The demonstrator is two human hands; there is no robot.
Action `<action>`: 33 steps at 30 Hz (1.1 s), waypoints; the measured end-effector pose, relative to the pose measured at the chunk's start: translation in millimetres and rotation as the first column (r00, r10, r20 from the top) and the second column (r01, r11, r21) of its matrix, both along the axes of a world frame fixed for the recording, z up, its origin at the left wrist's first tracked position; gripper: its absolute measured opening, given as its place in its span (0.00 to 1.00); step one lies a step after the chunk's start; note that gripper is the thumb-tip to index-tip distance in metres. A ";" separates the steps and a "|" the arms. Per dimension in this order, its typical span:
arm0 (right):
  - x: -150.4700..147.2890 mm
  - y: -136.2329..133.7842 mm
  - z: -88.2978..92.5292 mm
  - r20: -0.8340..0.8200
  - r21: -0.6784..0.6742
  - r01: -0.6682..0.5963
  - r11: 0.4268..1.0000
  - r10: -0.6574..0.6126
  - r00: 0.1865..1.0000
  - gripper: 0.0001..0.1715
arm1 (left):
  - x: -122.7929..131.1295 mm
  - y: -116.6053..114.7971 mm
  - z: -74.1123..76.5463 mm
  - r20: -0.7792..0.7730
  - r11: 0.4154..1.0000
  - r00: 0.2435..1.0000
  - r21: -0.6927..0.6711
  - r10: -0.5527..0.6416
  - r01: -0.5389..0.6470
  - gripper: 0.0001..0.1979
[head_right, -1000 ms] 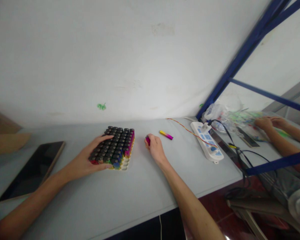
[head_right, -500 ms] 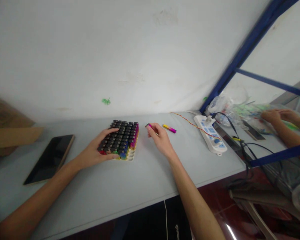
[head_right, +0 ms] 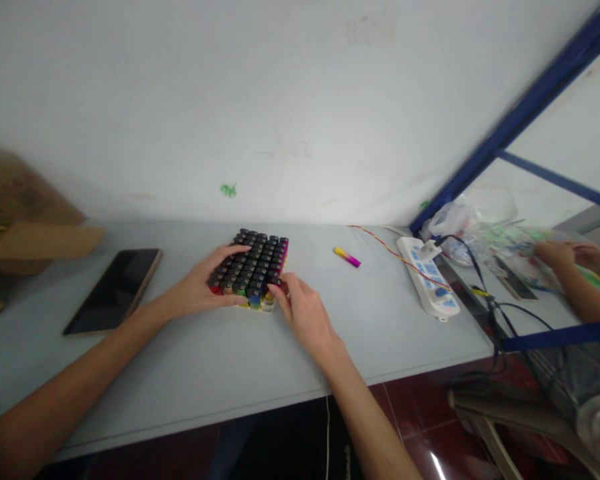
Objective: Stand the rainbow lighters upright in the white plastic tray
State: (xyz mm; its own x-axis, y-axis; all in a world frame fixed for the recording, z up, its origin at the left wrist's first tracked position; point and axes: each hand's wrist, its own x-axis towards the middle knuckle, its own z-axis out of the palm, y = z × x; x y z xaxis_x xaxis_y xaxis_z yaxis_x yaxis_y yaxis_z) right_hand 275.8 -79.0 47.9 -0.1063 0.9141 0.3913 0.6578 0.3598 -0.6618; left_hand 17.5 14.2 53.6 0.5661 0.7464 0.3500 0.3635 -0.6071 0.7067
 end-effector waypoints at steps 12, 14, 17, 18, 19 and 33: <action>10.2 13.5 0.4 0.193 -0.016 -0.008 1.000 0.011 0.981 0.20 | 0.1 0.4 1.0 -0.004 1.000 1.000 0.015 -0.003 0.003 0.46; 7.6 16.1 5.4 0.263 -0.019 -0.012 1.000 0.017 0.965 0.19 | -0.3 0.6 1.3 -0.015 1.000 1.000 0.022 0.000 0.000 0.46; 5.2 17.0 10.7 0.344 -0.035 -0.017 0.999 0.028 0.938 0.19 | -1.1 2.3 -0.4 -0.015 0.999 1.000 0.037 0.011 -0.011 0.45; 6.2 16.2 11.1 0.348 -0.047 -0.032 0.998 0.046 0.936 0.19 | -1.3 3.2 -1.4 -0.015 0.999 1.000 0.044 0.017 -0.016 0.45; 8.8 15.1 10.7 0.336 -0.056 -0.052 0.997 0.068 0.939 0.20 | -1.5 4.1 -2.5 -0.016 0.998 1.000 0.051 0.023 -0.022 0.44; 154.1 74.8 -16.8 0.493 0.139 0.421 0.896 -0.431 0.755 0.14 | -2.2 5.2 -4.9 0.023 1.000 0.999 0.017 0.025 -0.026 0.46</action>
